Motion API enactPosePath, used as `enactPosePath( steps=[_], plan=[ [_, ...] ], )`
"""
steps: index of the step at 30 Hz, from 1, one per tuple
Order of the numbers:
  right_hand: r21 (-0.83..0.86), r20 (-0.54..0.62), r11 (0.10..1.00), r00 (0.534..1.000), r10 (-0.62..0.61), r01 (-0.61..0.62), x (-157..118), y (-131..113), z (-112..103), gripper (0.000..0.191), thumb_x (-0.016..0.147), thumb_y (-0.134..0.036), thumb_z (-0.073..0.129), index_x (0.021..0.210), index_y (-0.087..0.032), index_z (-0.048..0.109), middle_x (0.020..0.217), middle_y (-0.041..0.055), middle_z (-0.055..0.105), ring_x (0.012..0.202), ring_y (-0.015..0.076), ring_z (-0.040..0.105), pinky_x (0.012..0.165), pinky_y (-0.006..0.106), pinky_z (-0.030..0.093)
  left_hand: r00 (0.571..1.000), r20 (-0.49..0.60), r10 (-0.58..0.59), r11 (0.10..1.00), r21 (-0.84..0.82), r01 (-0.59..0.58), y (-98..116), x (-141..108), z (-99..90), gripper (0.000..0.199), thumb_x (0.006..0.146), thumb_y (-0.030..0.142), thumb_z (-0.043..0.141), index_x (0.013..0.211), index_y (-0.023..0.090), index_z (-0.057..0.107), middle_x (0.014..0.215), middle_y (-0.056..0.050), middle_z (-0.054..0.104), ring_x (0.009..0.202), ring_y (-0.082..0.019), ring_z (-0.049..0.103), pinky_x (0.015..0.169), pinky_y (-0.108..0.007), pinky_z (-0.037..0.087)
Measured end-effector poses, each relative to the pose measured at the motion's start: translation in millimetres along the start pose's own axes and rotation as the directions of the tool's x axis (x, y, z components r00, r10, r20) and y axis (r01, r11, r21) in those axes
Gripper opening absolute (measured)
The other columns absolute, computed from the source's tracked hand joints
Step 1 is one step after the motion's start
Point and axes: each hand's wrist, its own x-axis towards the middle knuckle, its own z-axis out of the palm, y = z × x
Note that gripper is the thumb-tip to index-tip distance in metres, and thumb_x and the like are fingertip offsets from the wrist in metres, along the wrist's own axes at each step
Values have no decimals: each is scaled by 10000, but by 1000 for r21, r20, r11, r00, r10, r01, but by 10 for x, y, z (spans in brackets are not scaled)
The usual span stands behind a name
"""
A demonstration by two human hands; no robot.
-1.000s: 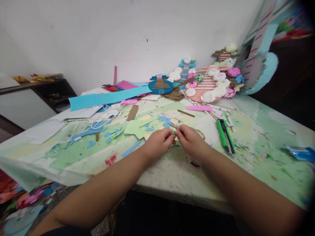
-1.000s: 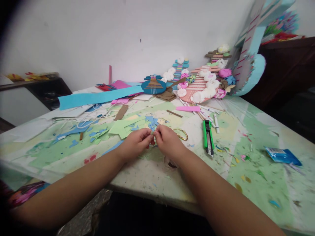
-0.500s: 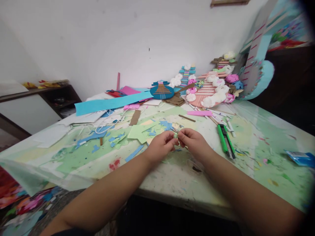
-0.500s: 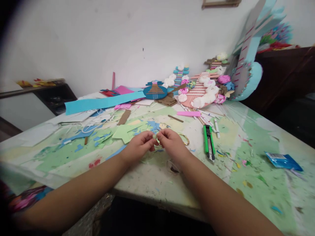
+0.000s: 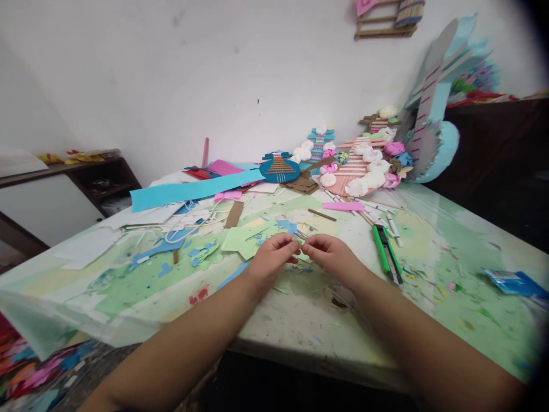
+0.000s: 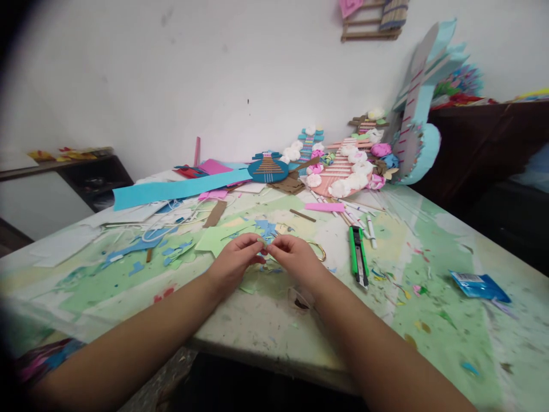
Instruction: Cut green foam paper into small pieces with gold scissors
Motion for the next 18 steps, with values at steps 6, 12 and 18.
enactPosePath(
  steps=[6, 12, 18],
  plan=[
    [-756, -274, 555, 938, 215, -348, 116, 177, -276, 356, 643, -445, 462, 789, -140, 572, 799, 124, 571, 720, 232, 515, 549, 295, 331, 977, -184, -106, 994, -20, 104, -21, 59, -26, 140, 611, 248, 558, 655, 137, 485, 645, -19, 573, 561, -100, 538, 588, -260, 421],
    [-846, -129, 467, 948, 292, -259, 122, 200, -273, 397, 690, -480, 373, 767, -159, 594, 810, 124, 571, 711, 214, 533, 541, 277, 333, 975, -211, -62, 998, 15, 66, -11, 75, -54, 199, 569, 294, 602, 663, 123, 564, 549, 9, 542, 511, -71, 496, 547, -212, 396],
    [-858, -51, 484, 967, 252, -171, 93, 169, -236, 313, 689, -405, 420, 774, -153, 584, 820, 116, 572, 741, 193, 530, 576, 259, 328, 976, -202, -76, 997, -13, 75, -27, 103, -63, 218, 551, 309, 622, 656, 122, 580, 582, -2, 569, 551, -81, 520, 599, -223, 406]
  ],
)
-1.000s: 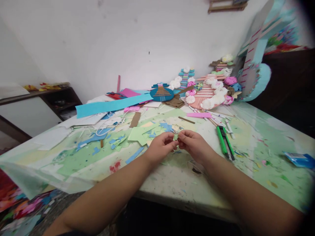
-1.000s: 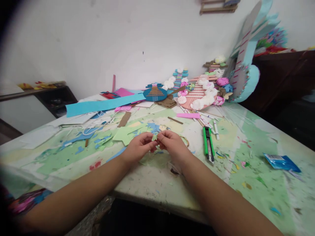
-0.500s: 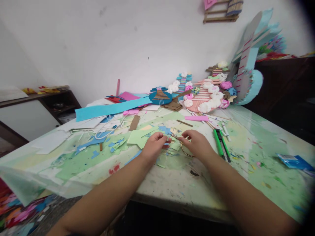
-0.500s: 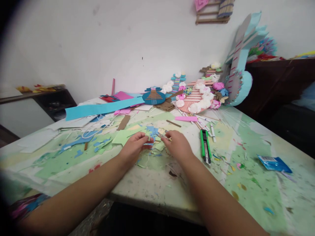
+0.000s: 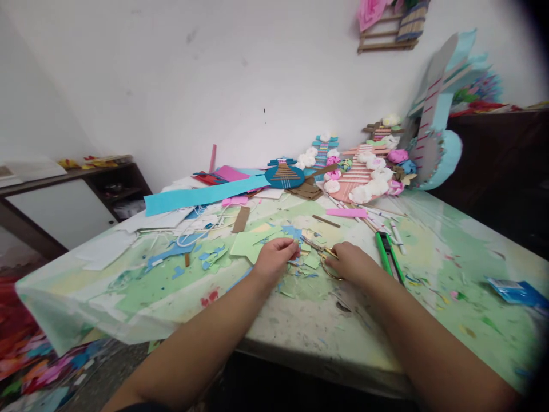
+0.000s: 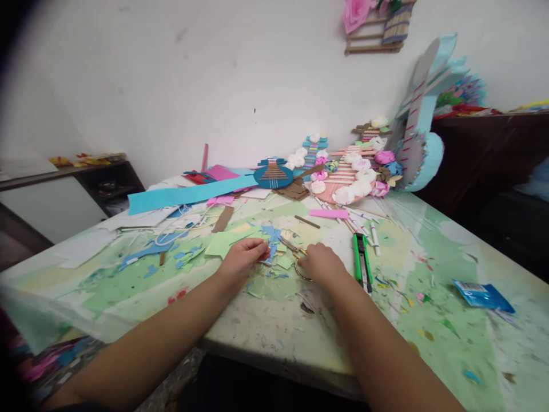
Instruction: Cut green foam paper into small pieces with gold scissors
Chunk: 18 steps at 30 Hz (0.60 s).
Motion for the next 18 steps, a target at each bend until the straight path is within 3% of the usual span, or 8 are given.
enactPosePath(
  steps=[6, 9, 13, 18],
  plan=[
    [53, -82, 997, 995, 55, -51, -35, -54, -8, 331, 757, -366, 315, 796, -124, 538, 821, 143, 554, 715, 192, 518, 545, 267, 299, 998, 37, -57, 998, -34, 58, 12, -15, 9, 217, 569, 313, 610, 653, 120, 557, 607, -16, 579, 550, -96, 528, 587, -246, 410],
    [274, -148, 961, 985, 87, -44, -58, -116, -32, 279, 755, -359, 323, 785, -142, 495, 742, 98, 555, 632, 159, 497, 515, 254, 295, 997, 45, -70, 997, -18, 71, 30, -19, 6, 219, 582, 325, 596, 629, 117, 546, 597, -17, 572, 525, -94, 518, 546, -239, 401],
    [570, -179, 817, 984, 24, 84, -115, -213, -50, 316, 652, -457, 462, 796, -177, 426, 654, 2, 493, 564, 120, 442, 495, 227, 314, 997, 28, -70, 996, -54, 71, 40, -10, -19, 210, 586, 320, 595, 644, 124, 548, 598, -6, 571, 514, -81, 514, 545, -227, 400],
    [612, -142, 777, 987, -75, 148, -185, -304, -6, 392, 556, -440, 568, 806, -178, 419, 660, -19, 447, 576, 113, 406, 504, 227, 309, 999, 35, -32, 996, -77, 34, 20, 12, -51, 207, 599, 322, 586, 636, 122, 552, 604, -4, 565, 509, -69, 507, 547, -216, 401]
  ],
)
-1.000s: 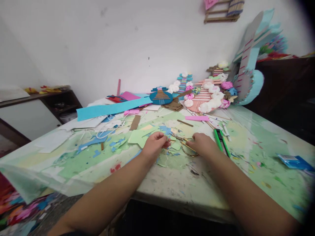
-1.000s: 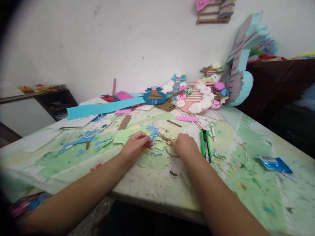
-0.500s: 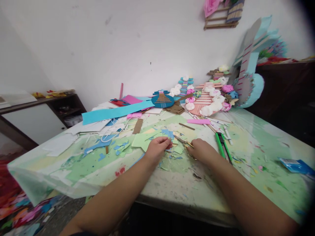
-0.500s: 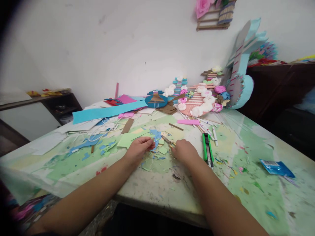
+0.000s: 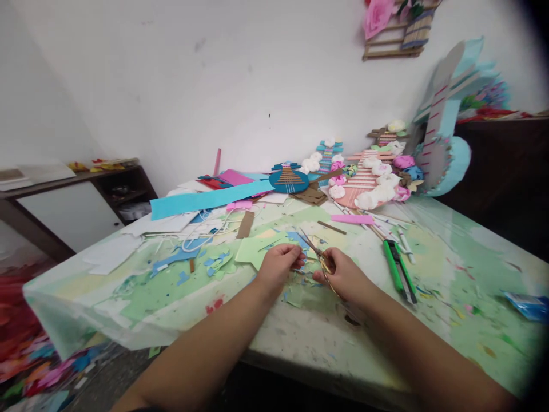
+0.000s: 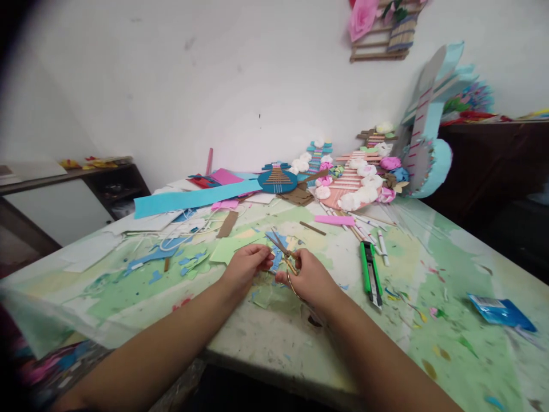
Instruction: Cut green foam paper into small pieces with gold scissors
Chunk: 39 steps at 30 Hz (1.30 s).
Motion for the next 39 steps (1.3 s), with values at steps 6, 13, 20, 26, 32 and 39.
enactPosePath(
  steps=[6, 13, 20, 26, 32, 39],
  plan=[
    [2, 79, 998, 994, -70, 70, -26, -25, 40, 396, 577, -411, 576, 863, -165, 454, 717, 6, 470, 598, 115, 398, 519, 230, 296, 999, 39, 25, 1000, -14, -24, -12, 15, -17, 202, 609, 311, 577, 591, 111, 550, 550, 1, 533, 488, -68, 481, 523, -213, 395],
    [-72, 84, 992, 992, -93, 100, -10, -14, 27, 324, 628, -427, 534, 810, -168, 466, 672, 12, 481, 570, 118, 400, 503, 231, 277, 998, 63, -30, 998, -55, 34, 16, -5, -14, 224, 577, 324, 609, 610, 107, 559, 577, -14, 564, 493, -71, 491, 535, -213, 398],
    [-217, 21, 968, 992, -125, 126, -33, -37, -7, 251, 667, -424, 497, 661, -184, 426, 641, 14, 485, 534, 107, 389, 469, 230, 216, 995, 94, -12, 997, -70, 18, 30, -20, -19, 226, 579, 324, 611, 597, 105, 558, 567, -19, 564, 479, -69, 488, 523, -211, 396],
    [-242, -16, 966, 995, -100, 93, -13, -13, -22, 274, 628, -424, 532, 616, -194, 385, 575, -11, 463, 507, 100, 366, 454, 224, 191, 993, 107, -40, 994, -96, 50, 49, -32, -8, 219, 593, 299, 608, 642, 91, 562, 580, -21, 562, 472, -55, 485, 513, -199, 392],
    [-60, -91, 997, 994, -54, 49, 10, 17, -32, 309, 653, -489, 456, 612, -195, 370, 549, -28, 432, 504, 99, 363, 452, 219, 231, 998, 54, -27, 982, -183, 36, 57, -16, -39, 354, 579, 294, 624, 891, 171, 510, 556, 20, 559, 460, -59, 498, 493, -196, 392],
    [47, -33, 998, 999, -32, 34, 15, 35, -19, 330, 682, -525, 395, 676, -196, 377, 583, -31, 427, 527, 105, 375, 473, 227, 275, 995, 56, -78, 965, -248, 89, 93, -30, -26, 253, 562, 242, 646, 776, 131, 571, 691, -41, 619, 638, -105, 576, 665, -243, 438]
  ],
)
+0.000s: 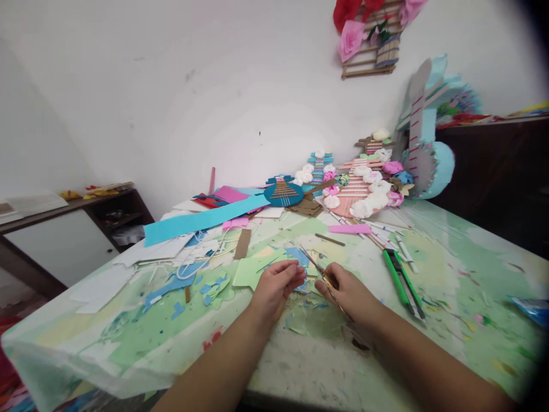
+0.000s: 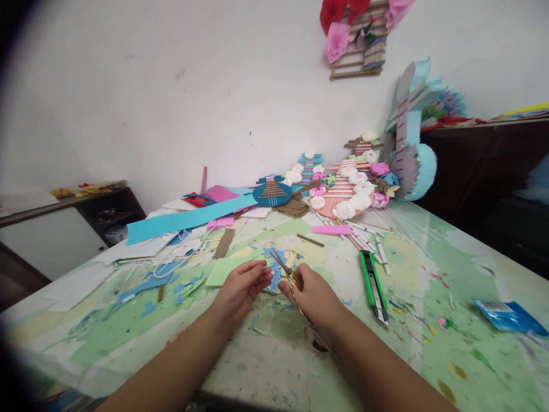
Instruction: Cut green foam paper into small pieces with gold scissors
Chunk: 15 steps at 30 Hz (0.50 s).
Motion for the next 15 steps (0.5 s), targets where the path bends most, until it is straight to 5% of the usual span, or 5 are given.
enactPosePath(
  steps=[3, 9, 15],
  plan=[
    [10, 64, 999, 997, -31, 31, -8, -4, 25, 301, 673, -490, 437, 678, -193, 389, 598, -29, 437, 529, 99, 368, 470, 221, 268, 1000, 20, 9, 1000, -5, -9, -6, 6, 15, 281, 542, 197, 659, 805, 135, 579, 748, -40, 620, 682, -107, 574, 713, -250, 427],
    [-65, 27, 997, 999, -46, 48, -19, -36, -8, 297, 683, -490, 424, 696, -195, 389, 607, -24, 427, 547, 108, 374, 478, 222, 257, 982, -146, 120, 977, 192, -91, -60, 73, -46, 212, 574, 273, 629, 740, 149, 583, 668, 5, 567, 605, -64, 511, 605, -202, 407],
    [-195, 50, 978, 997, -60, 69, -37, -40, -29, 263, 656, -442, 488, 708, -198, 404, 656, -1, 480, 573, 116, 395, 483, 221, 225, 996, -64, 63, 983, 178, -50, -65, 65, -52, 311, 556, 261, 646, 824, 146, 539, 637, 1, 578, 590, -84, 535, 633, -231, 411]
  ],
)
